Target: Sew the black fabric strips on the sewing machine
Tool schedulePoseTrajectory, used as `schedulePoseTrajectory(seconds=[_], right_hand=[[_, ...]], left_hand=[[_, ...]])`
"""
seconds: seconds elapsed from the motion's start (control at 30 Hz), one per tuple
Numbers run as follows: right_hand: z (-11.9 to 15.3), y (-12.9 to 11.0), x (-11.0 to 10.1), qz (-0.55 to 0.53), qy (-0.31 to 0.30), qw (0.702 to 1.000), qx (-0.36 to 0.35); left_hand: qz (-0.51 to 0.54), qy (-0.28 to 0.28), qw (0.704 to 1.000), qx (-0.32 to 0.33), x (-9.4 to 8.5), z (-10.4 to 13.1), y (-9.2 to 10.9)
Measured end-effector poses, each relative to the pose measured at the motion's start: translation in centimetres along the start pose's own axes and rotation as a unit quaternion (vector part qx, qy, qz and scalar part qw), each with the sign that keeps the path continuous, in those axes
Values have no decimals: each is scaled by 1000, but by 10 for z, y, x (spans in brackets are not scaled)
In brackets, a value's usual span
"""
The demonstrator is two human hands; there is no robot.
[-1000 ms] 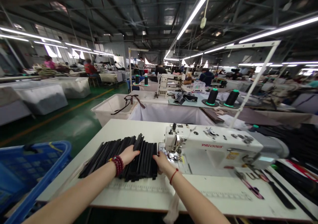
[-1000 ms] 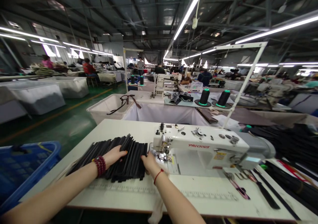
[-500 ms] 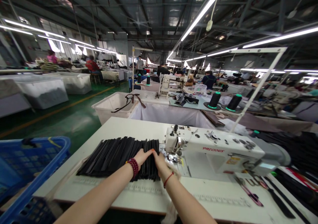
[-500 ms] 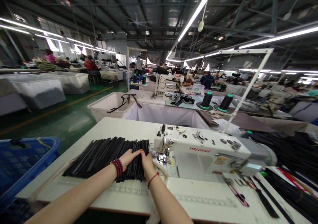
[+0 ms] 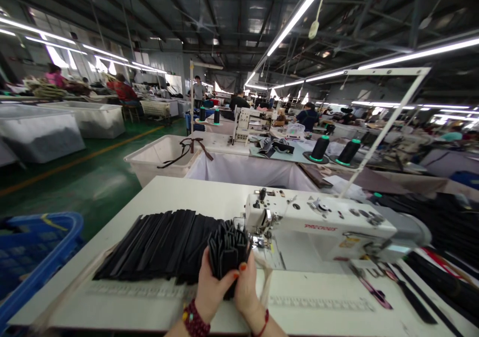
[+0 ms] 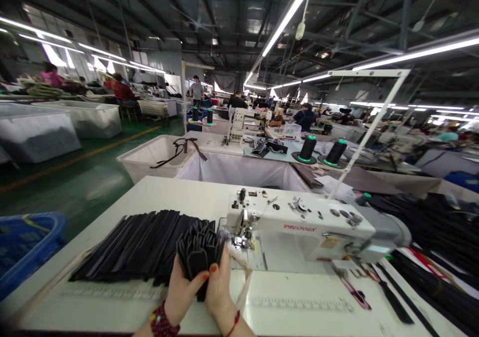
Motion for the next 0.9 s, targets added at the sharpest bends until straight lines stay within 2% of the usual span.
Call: schedulePoseTrajectory(seconds=[0.1,0.17,0.27,0.33,0.43,0.53,0.63,0.7,0.8,0.9], right_hand=[[10,15,-14,7,-11,998,-56],[16,26,-21,33,-56,996,-56],[20,33,-28,58,-115,990,-51],[17,27,-29,59,-119,990,-52],[6,1,-28,53,-84,994,-43],[-5,-40,-30,60,-58,996,-41],[-8,-78,-38,122,-63,990,-36],[-1,-92,-43,166,-84,982,-13],[26,-94,-47,202,-119,970,65],[65,-87,-51,206,-137,955,163]], left_hand=[[51,-97,994,-14,1,6,-12],[89,-151,984,-33,1,6,-19],[113,-182,975,-60,2,2,-25],[112,-196,973,-57,4,-3,-26],[92,-182,979,-28,6,-10,-19],[67,-167,984,-16,6,-9,3],[84,-148,985,-34,4,5,25],[120,-115,984,-63,3,22,30],[188,-88,965,-158,3,56,17],[272,-89,917,-279,1,90,-12]])
Point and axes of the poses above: each hand's wrist, its own z-axis away from the middle knuckle, its own x-axis out of the palm, y = z × x, the point moved 1 cm from there along -z, towards the middle knuckle, and after that the axes turned 7 degrees about -y, right-handed, at the moved point
